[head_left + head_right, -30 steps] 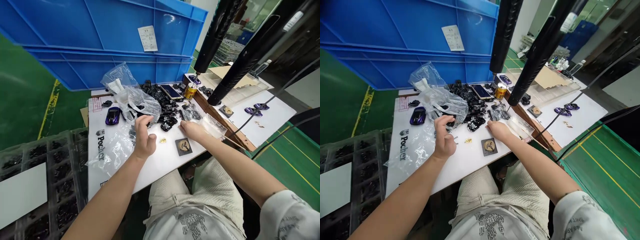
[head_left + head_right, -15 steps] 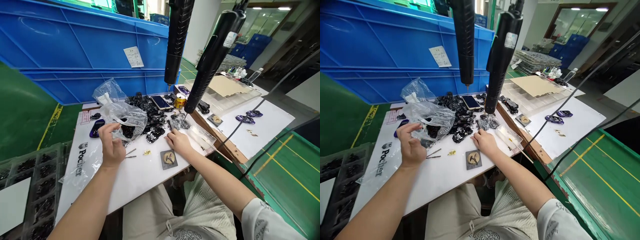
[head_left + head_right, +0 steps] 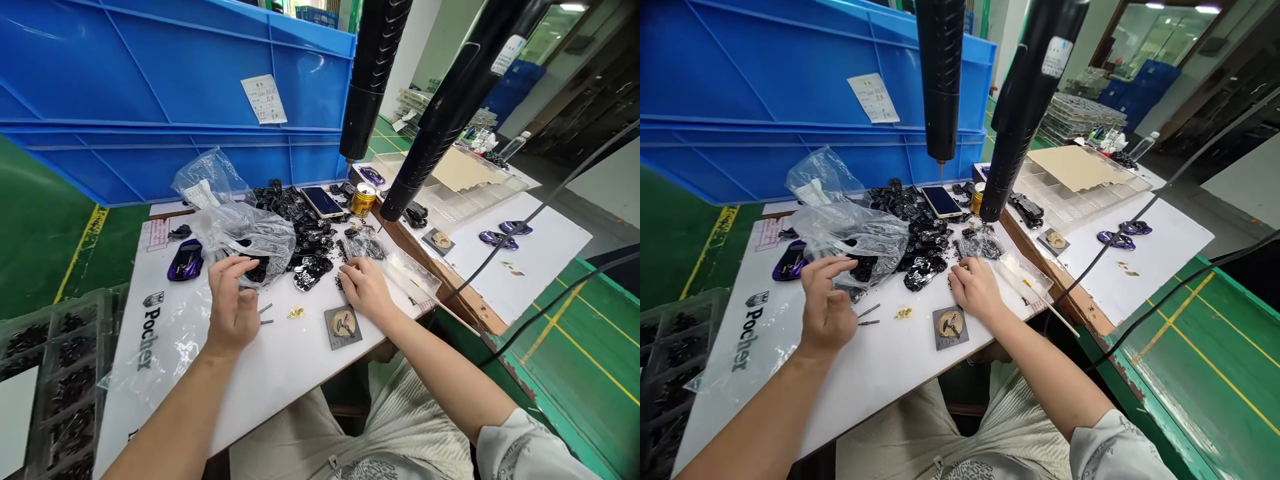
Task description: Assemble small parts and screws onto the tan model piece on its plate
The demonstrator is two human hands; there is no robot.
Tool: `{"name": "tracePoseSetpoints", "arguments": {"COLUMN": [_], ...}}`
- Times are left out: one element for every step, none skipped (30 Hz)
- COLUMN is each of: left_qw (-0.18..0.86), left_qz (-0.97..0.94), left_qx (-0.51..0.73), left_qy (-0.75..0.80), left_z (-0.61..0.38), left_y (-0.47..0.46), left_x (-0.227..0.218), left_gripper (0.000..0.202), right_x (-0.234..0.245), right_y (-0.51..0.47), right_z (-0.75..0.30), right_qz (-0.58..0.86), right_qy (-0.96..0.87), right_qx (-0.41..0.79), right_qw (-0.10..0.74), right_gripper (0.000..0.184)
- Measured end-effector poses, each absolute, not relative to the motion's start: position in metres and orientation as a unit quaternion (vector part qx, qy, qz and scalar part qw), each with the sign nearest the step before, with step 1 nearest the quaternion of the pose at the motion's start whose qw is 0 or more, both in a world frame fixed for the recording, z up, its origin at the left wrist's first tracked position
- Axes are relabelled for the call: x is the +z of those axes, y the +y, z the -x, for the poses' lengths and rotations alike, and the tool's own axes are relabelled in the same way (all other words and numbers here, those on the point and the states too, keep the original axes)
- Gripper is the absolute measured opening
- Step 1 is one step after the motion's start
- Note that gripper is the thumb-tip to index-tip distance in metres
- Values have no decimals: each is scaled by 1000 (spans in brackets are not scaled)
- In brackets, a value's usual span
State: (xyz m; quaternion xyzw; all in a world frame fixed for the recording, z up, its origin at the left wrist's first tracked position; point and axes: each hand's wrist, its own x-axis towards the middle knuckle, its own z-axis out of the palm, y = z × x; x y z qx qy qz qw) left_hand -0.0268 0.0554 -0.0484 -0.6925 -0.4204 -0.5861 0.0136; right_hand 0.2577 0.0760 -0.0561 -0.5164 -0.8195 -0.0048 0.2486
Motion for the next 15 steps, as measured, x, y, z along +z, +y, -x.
{"name": "tracePoseSetpoints", "arguments": {"left_qw": [9,3,-1,-3,-2,1,6,7,2,-5,-11,-14,-13,-8,-1], "left_qz": [692,689,684,679,675,673,672,674,680,685,690,693,695,694,692], "left_qx": [-586,-587,-588,-589,-589,-588,-587,-583,-575,-567,-561,-559,-559,-563,-569], "left_qy": [-421,-425,-431,-438,-444,-449,-452,-453,-455,-457,-457,-455,-452,-448,-446], "left_z": [27,27,27,28,27,27,27,26,26,26,26,27,27,27,28], "left_y": [55,54,54,54,54,54,54,54,55,55,55,55,55,55,55], "left_x": [-48,-47,-46,-45,-45,-44,-43,-43,-43,-43,-43,-44,-44,-44,-45], "left_gripper": [56,57,57,58,59,60,61,61,60,58,56,55,56,58,59], "right_x": [-57,-58,-59,-60,-61,-62,-63,-63,-64,-63,-63,-61,-59,-55,-50], "right_y": [77,77,78,78,79,80,80,81,81,81,81,80,79,78,76], "right_z": [-258,-259,-259,-260,-261,-261,-262,-263,-263,-264,-265,-267,-269,-271,-274], "right_qz": [512,507,503,499,496,493,491,491,492,494,497,500,503,504,504], "right_qy": [-819,-819,-818,-818,-816,-814,-811,-807,-800,-792,-781,-770,-758,-747,-739], "right_qx": [-1,4,9,15,22,31,41,52,65,79,95,114,136,159,179], "right_qw": [259,268,278,287,296,305,315,325,337,351,365,380,392,403,410], "right_gripper": [42,42,42,42,42,42,42,42,42,41,41,40,40,40,39]}}
